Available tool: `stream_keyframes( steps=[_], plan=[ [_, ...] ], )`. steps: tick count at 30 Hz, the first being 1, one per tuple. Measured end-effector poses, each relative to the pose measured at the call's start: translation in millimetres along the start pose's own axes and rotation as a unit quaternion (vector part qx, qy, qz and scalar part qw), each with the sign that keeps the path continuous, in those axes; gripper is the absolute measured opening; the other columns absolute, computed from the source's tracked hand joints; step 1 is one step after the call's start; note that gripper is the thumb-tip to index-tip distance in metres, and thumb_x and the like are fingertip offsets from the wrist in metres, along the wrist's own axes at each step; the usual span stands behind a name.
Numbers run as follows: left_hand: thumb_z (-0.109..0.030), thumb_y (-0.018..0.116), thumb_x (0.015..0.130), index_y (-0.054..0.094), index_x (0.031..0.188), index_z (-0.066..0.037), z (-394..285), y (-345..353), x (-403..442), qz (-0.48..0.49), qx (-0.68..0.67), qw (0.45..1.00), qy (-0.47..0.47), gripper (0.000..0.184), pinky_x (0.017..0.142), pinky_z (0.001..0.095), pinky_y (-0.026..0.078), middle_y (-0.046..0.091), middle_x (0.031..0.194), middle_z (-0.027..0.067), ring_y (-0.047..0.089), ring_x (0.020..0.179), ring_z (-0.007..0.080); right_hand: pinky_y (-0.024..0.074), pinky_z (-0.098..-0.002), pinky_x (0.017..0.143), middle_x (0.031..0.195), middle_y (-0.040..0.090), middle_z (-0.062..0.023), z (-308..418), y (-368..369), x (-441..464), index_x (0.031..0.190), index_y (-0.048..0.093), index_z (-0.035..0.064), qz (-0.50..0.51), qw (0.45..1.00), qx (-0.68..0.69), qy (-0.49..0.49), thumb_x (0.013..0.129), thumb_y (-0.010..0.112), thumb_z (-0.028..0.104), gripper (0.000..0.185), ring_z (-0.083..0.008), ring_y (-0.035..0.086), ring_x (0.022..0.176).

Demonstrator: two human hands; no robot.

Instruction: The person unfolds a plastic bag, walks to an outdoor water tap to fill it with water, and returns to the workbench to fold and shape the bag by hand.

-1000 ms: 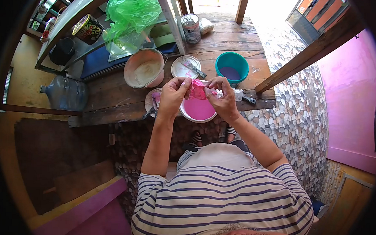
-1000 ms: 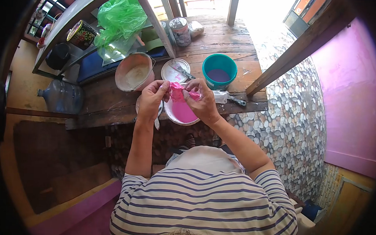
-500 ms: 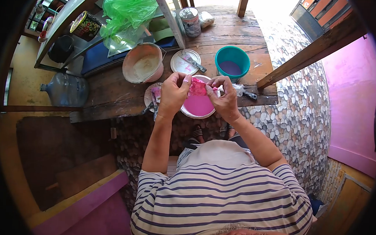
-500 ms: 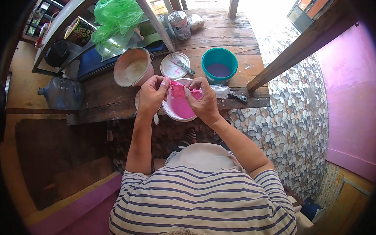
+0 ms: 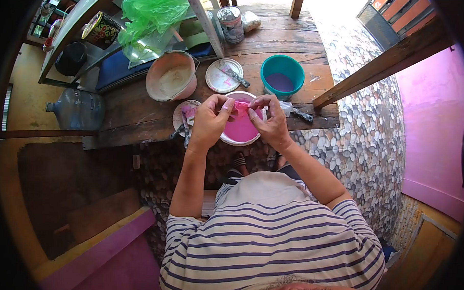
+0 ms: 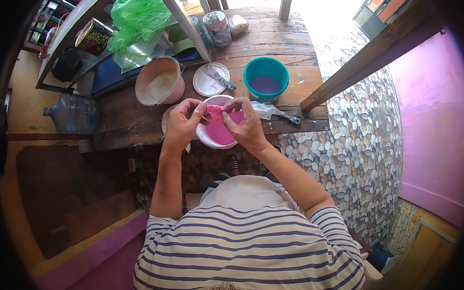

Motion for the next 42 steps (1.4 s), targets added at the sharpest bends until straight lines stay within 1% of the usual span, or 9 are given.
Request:
stream_keyframes(
  steps=[5, 7, 14, 15, 17, 18, 21, 30, 42],
  plan=[
    [-0.016, 0.061, 0.098, 0.063, 0.099, 0.002, 2, -1, -1, 0.002, 0.021, 1.000, 0.010, 0.018, 0.072, 0.0233, 0.052, 0.067, 0.086, 0.0051, 0.064, 0.078, 0.0092, 0.0485, -0.0305, 0.080, 0.095, 0.063, -0.0079, -13, -16, 3, 0.107, 0.052, 0.0037, 0.014, 1.000, 0.024, 0.001, 0.084, 0.070, 0.005, 0.028, -0.0180, 0.061, 0.088],
    [-0.016, 0.061, 0.098, 0.062, 0.099, 0.002, -1, -5, -1, 0.013, 0.021, 1.000, 0.009, 0.018, 0.073, 0.0228, 0.052, 0.067, 0.086, 0.0044, 0.063, 0.078, 0.0085, 0.0481, -0.0304, 0.083, 0.096, 0.061, -0.0093, -53, -43, 11, 0.109, 0.051, 0.0024, -0.130, 0.984, 0.053, 0.113, 0.088, 0.067, 0.011, 0.028, -0.0187, 0.060, 0.090],
    [-0.016, 0.060, 0.098, 0.062, 0.099, 0.001, 5, -10, 1, 0.027, -0.013, 1.000, 0.000, 0.017, 0.070, 0.0243, 0.053, 0.066, 0.086, 0.0036, 0.063, 0.076, 0.0093, 0.0539, -0.0362, 0.087, 0.116, 0.061, -0.0240, -208, -146, 52, 0.135, 0.041, -0.0063, -0.154, 0.814, -0.528, 0.187, 0.089, 0.064, 0.041, 0.069, -0.0285, 0.065, 0.104],
    [-0.016, 0.060, 0.098, 0.062, 0.099, 0.001, 7, -11, 2, 0.032, -0.022, 0.999, -0.004, 0.017, 0.070, 0.0246, 0.053, 0.066, 0.086, 0.0037, 0.063, 0.076, 0.0095, 0.0539, -0.0362, 0.087, 0.116, 0.061, -0.0240, -200, -149, 58, 0.135, 0.041, -0.0063, -0.153, 0.815, -0.527, 0.186, 0.089, 0.064, 0.041, 0.069, -0.0285, 0.065, 0.104],
    [-0.016, 0.059, 0.098, 0.062, 0.099, 0.000, 9, -11, 4, 0.033, -0.031, 0.999, -0.008, 0.017, 0.069, 0.0249, 0.053, 0.066, 0.086, 0.0037, 0.063, 0.076, 0.0097, 0.0579, -0.0353, 0.062, 0.109, 0.063, -0.0240, -195, -147, 63, 0.127, 0.046, -0.0042, -0.010, 0.864, -0.200, 0.463, 0.088, 0.064, 0.045, 0.065, -0.0274, 0.071, 0.089],
    [-0.016, 0.059, 0.098, 0.062, 0.098, 0.000, 10, -11, 5, 0.030, -0.035, 0.999, -0.014, 0.017, 0.068, 0.0247, 0.052, 0.067, 0.085, 0.0042, 0.063, 0.075, 0.0097, 0.0554, -0.0351, 0.049, 0.093, 0.066, -0.0197, -221, -149, 62, 0.125, 0.047, -0.0040, -0.022, 0.874, -0.176, 0.452, 0.090, 0.061, 0.040, 0.058, -0.0259, 0.070, 0.067],
    [-0.016, 0.059, 0.099, 0.061, 0.097, 0.001, 21, -13, 9, 0.023, -0.052, 0.998, -0.022, 0.017, 0.068, 0.0245, 0.051, 0.067, 0.085, 0.0049, 0.062, 0.075, 0.0098, 0.0546, -0.0336, 0.048, 0.084, 0.065, -0.0157, -223, -141, 58, 0.120, 0.049, -0.0025, -0.012, 0.862, -0.062, 0.502, 0.091, 0.056, 0.037, 0.049, -0.0241, 0.066, 0.059],
    [-0.016, 0.060, 0.098, 0.061, 0.099, -0.001, 36, -12, 19, 0.001, -0.056, 0.998, -0.018, 0.016, 0.067, 0.0245, 0.051, 0.066, 0.087, 0.0035, 0.062, 0.074, 0.0096, 0.0527, -0.0348, 0.041, 0.066, 0.061, -0.0141, -197, -117, 76, 0.087, 0.058, -0.0058, -0.004, 0.895, -0.138, 0.423, 0.092, 0.051, 0.028, 0.035, -0.0227, 0.063, 0.049],
    [-0.016, 0.060, 0.098, 0.061, 0.099, 0.000, 27, -16, 15, -0.008, -0.043, 0.999, 0.004, 0.016, 0.068, 0.0237, 0.049, 0.065, 0.084, 0.0032, 0.061, 0.074, 0.0094, 0.0561, -0.0319, 0.048, 0.068, 0.067, -0.0156, -194, -105, 71, 0.089, 0.062, -0.0090, -0.036, 0.892, -0.185, 0.410, 0.092, 0.050, 0.028, 0.039, -0.0214, 0.067, 0.053]
  ],
)
Point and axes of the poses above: each hand's wrist, its own x-axis towards the middle knuckle, its own y-axis out of the palm, z = x × y, the point moved 4 cm from there along x, towards the middle knuckle
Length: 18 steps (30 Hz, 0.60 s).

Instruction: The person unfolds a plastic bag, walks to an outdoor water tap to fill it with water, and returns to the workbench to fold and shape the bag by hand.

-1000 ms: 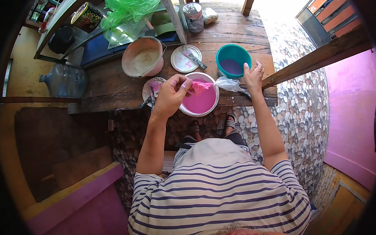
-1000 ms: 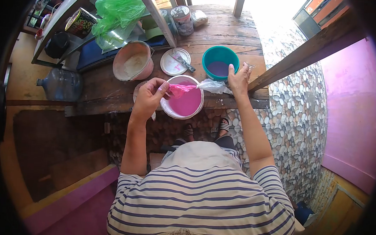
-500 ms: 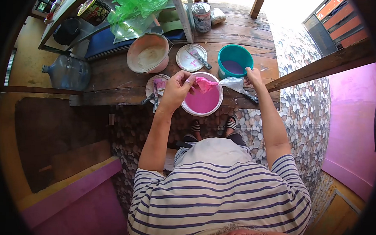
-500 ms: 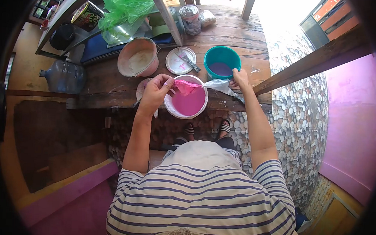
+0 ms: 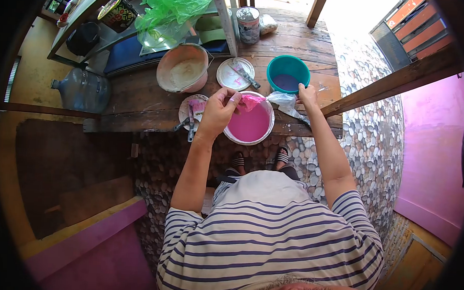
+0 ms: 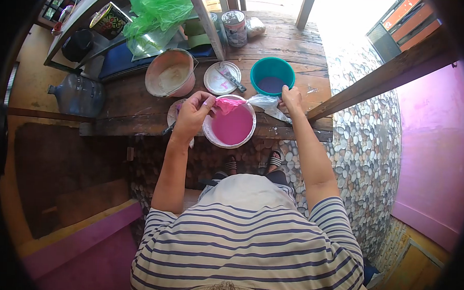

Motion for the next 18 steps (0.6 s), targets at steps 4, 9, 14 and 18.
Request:
stream_keyframes(
  steps=[4, 9, 14, 18],
  plan=[
    [-0.016, 0.060, 0.098, 0.061, 0.100, 0.000, -10, -1, -5, 0.001, -0.010, 1.000, 0.015, 0.016, 0.069, 0.0237, 0.050, 0.065, 0.087, 0.0030, 0.061, 0.074, 0.0092, 0.0557, -0.0318, 0.045, 0.073, 0.068, -0.0162, -15, 3, 1, 0.091, 0.062, -0.0115, -0.013, 0.997, 0.072, 0.014, 0.094, 0.057, 0.039, 0.051, -0.0220, 0.069, 0.056],
    [-0.015, 0.058, 0.099, 0.061, 0.097, 0.001, -30, 6, -15, 0.018, -0.031, 0.999, 0.039, 0.016, 0.069, 0.0236, 0.049, 0.067, 0.084, 0.0047, 0.062, 0.075, 0.0094, 0.0577, -0.0322, 0.057, 0.089, 0.070, -0.0223, -8, -18, -29, 0.118, 0.052, -0.0144, -0.058, 0.998, -0.008, 0.037, 0.088, 0.064, 0.048, 0.070, -0.0235, 0.072, 0.073],
    [-0.015, 0.057, 0.100, 0.060, 0.099, 0.001, -38, 20, -22, 0.081, -0.048, 0.994, 0.056, 0.016, 0.072, 0.0253, 0.051, 0.067, 0.087, 0.0057, 0.062, 0.078, 0.0109, 0.0511, -0.0251, 0.069, 0.098, 0.064, -0.0115, -7, -42, -97, 0.134, 0.048, -0.0051, -0.074, 0.972, 0.175, -0.138, 0.093, 0.063, 0.021, 0.051, -0.0138, 0.065, 0.081],
    [-0.015, 0.058, 0.100, 0.060, 0.098, 0.000, -42, 51, -28, 0.136, -0.054, 0.988, 0.053, 0.016, 0.073, 0.0252, 0.051, 0.067, 0.086, 0.0054, 0.063, 0.078, 0.0104, 0.0458, -0.0203, 0.067, 0.096, 0.063, -0.0055, 6, -67, -165, 0.128, 0.054, 0.0002, -0.019, 0.923, 0.359, -0.140, 0.096, 0.060, 0.011, 0.035, -0.0096, 0.060, 0.084]
  ],
)
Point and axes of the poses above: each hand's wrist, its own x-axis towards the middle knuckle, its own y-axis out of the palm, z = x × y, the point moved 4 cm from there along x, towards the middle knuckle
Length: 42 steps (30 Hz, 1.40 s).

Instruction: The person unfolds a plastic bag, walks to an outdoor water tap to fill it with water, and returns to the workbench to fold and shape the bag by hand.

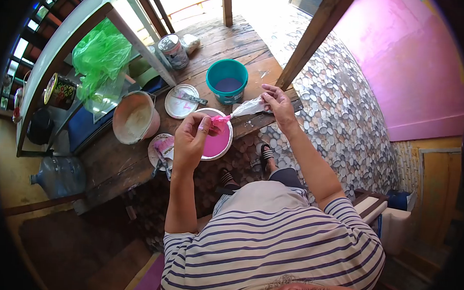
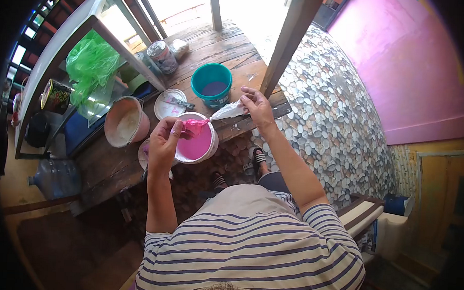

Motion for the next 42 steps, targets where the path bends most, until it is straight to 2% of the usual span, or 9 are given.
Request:
stream_keyframes(
  steps=[4, 9, 17, 23, 26, 29, 34, 39, 42],
  plan=[
    [-0.014, 0.056, 0.100, 0.060, 0.099, 0.000, 2, 56, 7, 0.058, -0.017, 0.998, -0.007, 0.015, 0.073, 0.0257, 0.052, 0.067, 0.087, 0.0046, 0.063, 0.079, 0.0106, 0.0464, -0.0219, 0.072, 0.096, 0.065, -0.0033, 19, -36, -30, 0.125, 0.058, 0.0015, -0.027, 0.999, -0.003, -0.047, 0.095, 0.060, 0.013, 0.032, -0.0095, 0.062, 0.085],
    [-0.014, 0.055, 0.101, 0.057, 0.101, 0.000, 20, 149, 15, 0.087, -0.016, 0.996, -0.033, 0.014, 0.076, 0.0274, 0.055, 0.066, 0.091, 0.0058, 0.065, 0.082, 0.0120, 0.0470, -0.0287, 0.082, 0.110, 0.067, -0.0059, 45, -126, -46, 0.114, 0.066, 0.0054, -0.132, 0.955, -0.208, -0.167, 0.090, 0.065, 0.016, 0.026, -0.0147, 0.061, 0.098],
    [-0.021, 0.056, 0.101, 0.059, 0.101, 0.001, 77, 335, 72, 0.139, -0.027, 0.986, -0.086, 0.022, 0.079, 0.0329, 0.056, 0.067, 0.094, 0.0094, 0.068, 0.083, 0.0194, 0.0488, -0.0339, 0.084, 0.105, 0.066, -0.0093, 132, -280, -81, 0.106, 0.065, 0.0045, -0.110, 0.922, -0.279, -0.246, 0.088, 0.065, 0.012, 0.020, -0.0230, 0.063, 0.098],
    [-0.020, 0.055, 0.101, 0.059, 0.100, 0.001, 91, 447, 122, 0.183, -0.063, 0.977, -0.091, 0.021, 0.082, 0.0351, 0.056, 0.067, 0.095, 0.0105, 0.069, 0.085, 0.0210, 0.0473, -0.0392, 0.086, 0.096, 0.061, -0.0115, 156, -350, -74, 0.093, 0.059, 0.0054, -0.139, 0.883, -0.312, -0.322, 0.080, 0.073, 0.008, 0.020, -0.0305, 0.059, 0.095],
    [-0.021, 0.056, 0.100, 0.059, 0.100, 0.001, 101, 488, 152, 0.209, -0.072, 0.971, -0.092, 0.022, 0.082, 0.0347, 0.056, 0.067, 0.095, 0.0104, 0.068, 0.087, 0.0201, 0.0475, -0.0387, 0.086, 0.097, 0.061, -0.0118, 163, -375, -52, 0.097, 0.058, 0.0054, -0.163, 0.866, -0.324, -0.344, 0.078, 0.074, 0.006, 0.025, -0.0299, 0.060, 0.094],
    [-0.021, 0.056, 0.100, 0.059, 0.100, 0.001, 113, 527, 190, 0.223, -0.086, 0.966, -0.097, 0.022, 0.081, 0.0340, 0.055, 0.067, 0.095, 0.0104, 0.067, 0.086, 0.0194, 0.0483, -0.0368, 0.084, 0.097, 0.061, -0.0096, 163, -407, -21, 0.102, 0.054, 0.0058, -0.197, 0.895, -0.276, -0.289, 0.079, 0.076, 0.006, 0.031, -0.0265, 0.060, 0.093],
    [-0.017, 0.057, 0.099, 0.058, 0.102, 0.004, 142, 586, 273, 0.239, -0.092, 0.962, -0.099, 0.021, 0.082, 0.0328, 0.056, 0.068, 0.095, 0.0116, 0.068, 0.086, 0.0181, 0.0472, -0.0328, 0.079, 0.097, 0.061, -0.0087, 164, -467, 65, 0.105, 0.051, 0.0050, -0.222, 0.898, -0.291, -0.245, 0.079, 0.077, 0.009, 0.037, -0.0207, 0.060, 0.088],
    [-0.014, 0.058, 0.099, 0.058, 0.101, 0.005, 155, 633, 380, 0.229, -0.141, 0.958, -0.097, 0.019, 0.082, 0.0315, 0.056, 0.067, 0.094, 0.0106, 0.067, 0.086, 0.0168, 0.0445, -0.0289, 0.077, 0.095, 0.061, -0.0033, 194, -520, 173, 0.105, 0.051, 0.0052, -0.198, 0.919, -0.278, -0.197, 0.080, 0.077, 0.009, 0.037, -0.0132, 0.059, 0.086],
    [-0.020, 0.059, 0.099, 0.061, 0.102, 0.003, 147, 651, 449, 0.225, -0.122, 0.964, -0.073, 0.023, 0.083, 0.0341, 0.055, 0.067, 0.096, 0.0095, 0.066, 0.087, 0.0173, 0.0427, -0.0259, 0.075, 0.090, 0.060, -0.0008, 228, -534, 245, 0.101, 0.052, 0.0055, -0.175, 0.945, -0.180, -0.210, 0.084, 0.073, 0.008, 0.028, -0.0099, 0.054, 0.081]
  ],
)
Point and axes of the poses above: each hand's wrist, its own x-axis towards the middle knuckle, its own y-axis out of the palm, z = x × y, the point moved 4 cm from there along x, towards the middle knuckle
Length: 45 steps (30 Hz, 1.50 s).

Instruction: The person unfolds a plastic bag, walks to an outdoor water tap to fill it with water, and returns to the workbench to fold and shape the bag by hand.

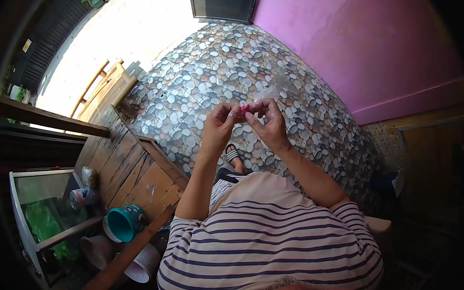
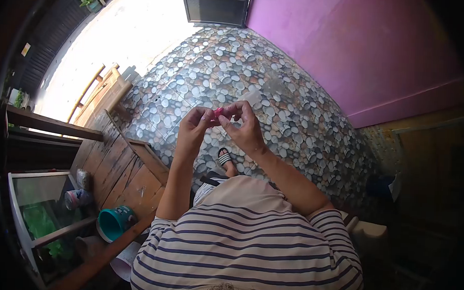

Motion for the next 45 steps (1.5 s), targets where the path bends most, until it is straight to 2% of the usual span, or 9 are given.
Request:
stream_keyframes(
  steps=[5, 12, 15, 20, 24, 28, 30, 34, 45],
  plan=[
    [-0.019, 0.059, 0.099, 0.061, 0.103, 0.004, -22, -27, 87, -0.037, 0.011, 0.999, 0.015, 0.024, 0.082, 0.0328, 0.054, 0.067, 0.094, 0.0088, 0.066, 0.084, 0.0161, 0.0437, -0.0257, 0.075, 0.091, 0.061, -0.0023, -36, 28, 99, 0.101, 0.052, 0.0048, 0.013, 0.999, 0.027, -0.013, 0.085, 0.073, 0.007, 0.027, -0.0094, 0.054, 0.080],
    [-0.020, 0.061, 0.098, 0.063, 0.094, 0.004, -23, -83, 190, -0.223, -0.035, 0.974, -0.006, 0.025, 0.064, 0.0250, 0.054, 0.068, 0.083, 0.0073, 0.065, 0.069, 0.0104, 0.0484, -0.0291, 0.067, 0.094, 0.062, -0.0082, -61, 80, 205, 0.098, 0.048, 0.0048, 0.023, 0.992, -0.031, -0.119, 0.086, 0.069, 0.002, 0.024, -0.0145, 0.058, 0.077],
    [-0.019, 0.063, 0.096, 0.064, 0.098, 0.004, -24, -110, 243, -0.258, -0.024, 0.966, -0.015, 0.023, 0.073, 0.0249, 0.052, 0.068, 0.091, 0.0076, 0.063, 0.076, 0.0111, 0.0486, -0.0288, 0.071, 0.091, 0.063, -0.0105, -89, 102, 261, 0.098, 0.047, 0.0043, 0.059, 0.981, -0.056, -0.175, 0.084, 0.070, -0.004, 0.028, -0.0162, 0.060, 0.078],
    [-0.019, 0.061, 0.098, 0.063, 0.097, 0.003, -36, -154, 347, -0.291, 0.004, 0.955, 0.061, 0.022, 0.074, 0.0246, 0.050, 0.067, 0.089, 0.0065, 0.061, 0.077, 0.0100, 0.0499, -0.0326, 0.070, 0.092, 0.063, -0.0087, -122, 137, 379, 0.094, 0.052, 0.0051, 0.075, 0.975, -0.007, -0.208, 0.081, 0.072, -0.002, 0.025, -0.0213, 0.060, 0.077],
    [-0.019, 0.059, 0.099, 0.061, 0.098, 0.003, -78, -175, 426, -0.308, 0.051, 0.946, 0.087, 0.022, 0.074, 0.0243, 0.050, 0.067, 0.089, 0.0065, 0.061, 0.079, 0.0101, 0.0490, -0.0313, 0.071, 0.092, 0.064, -0.0087, -127, 158, 474, 0.094, 0.052, 0.0052, 0.095, 0.984, 0.026, -0.147, 0.080, 0.074, -0.001, 0.026, -0.0198, 0.061, 0.079],
    [-0.019, 0.058, 0.100, 0.060, 0.099, 0.002, -109, -200, 495, -0.317, 0.099, 0.938, 0.098, 0.021, 0.077, 0.0255, 0.051, 0.067, 0.090, 0.0067, 0.063, 0.082, 0.0110, 0.0476, -0.0298, 0.070, 0.091, 0.064, -0.0080, -135, 181, 560, 0.101, 0.052, 0.0050, 0.127, 0.975, 0.048, -0.177, 0.081, 0.073, 0.001, 0.029, -0.0186, 0.062, 0.080],
    [-0.019, 0.058, 0.099, 0.060, 0.099, 0.002, -113, -216, 524, -0.319, 0.111, 0.937, 0.089, 0.021, 0.079, 0.0265, 0.051, 0.067, 0.092, 0.0071, 0.064, 0.084, 0.0120, 0.0467, -0.0275, 0.073, 0.100, 0.064, -0.0087, -145, 191, 598, 0.108, 0.052, 0.0049, 0.107, 0.981, 0.070, -0.144, 0.084, 0.070, 0.002, 0.031, -0.0147, 0.060, 0.083],
    [-0.019, 0.059, 0.099, 0.060, 0.099, 0.002, -114, -258, 586, -0.315, 0.080, 0.943, 0.071, 0.021, 0.078, 0.0267, 0.052, 0.067, 0.091, 0.0074, 0.064, 0.082, 0.0129, 0.0462, -0.0292, 0.069, 0.097, 0.066, -0.0082, -170, 219, 664, 0.118, 0.049, 0.0033, 0.135, 0.985, 0.047, -0.096, 0.085, 0.068, 0.002, 0.039, -0.0153, 0.064, 0.079],
    [-0.021, 0.060, 0.098, 0.062, 0.095, 0.002, -149, -432, 775, -0.285, 0.097, 0.953, 0.035, 0.024, 0.066, 0.0251, 0.050, 0.066, 0.082, 0.0063, 0.062, 0.070, 0.0115, 0.0505, -0.0266, 0.072, 0.089, 0.065, -0.0066, -226, 352, 852, 0.115, 0.051, 0.0008, 0.122, 0.990, 0.005, -0.071, 0.086, 0.067, 0.000, 0.033, -0.0134, 0.063, 0.079]
  ],
)
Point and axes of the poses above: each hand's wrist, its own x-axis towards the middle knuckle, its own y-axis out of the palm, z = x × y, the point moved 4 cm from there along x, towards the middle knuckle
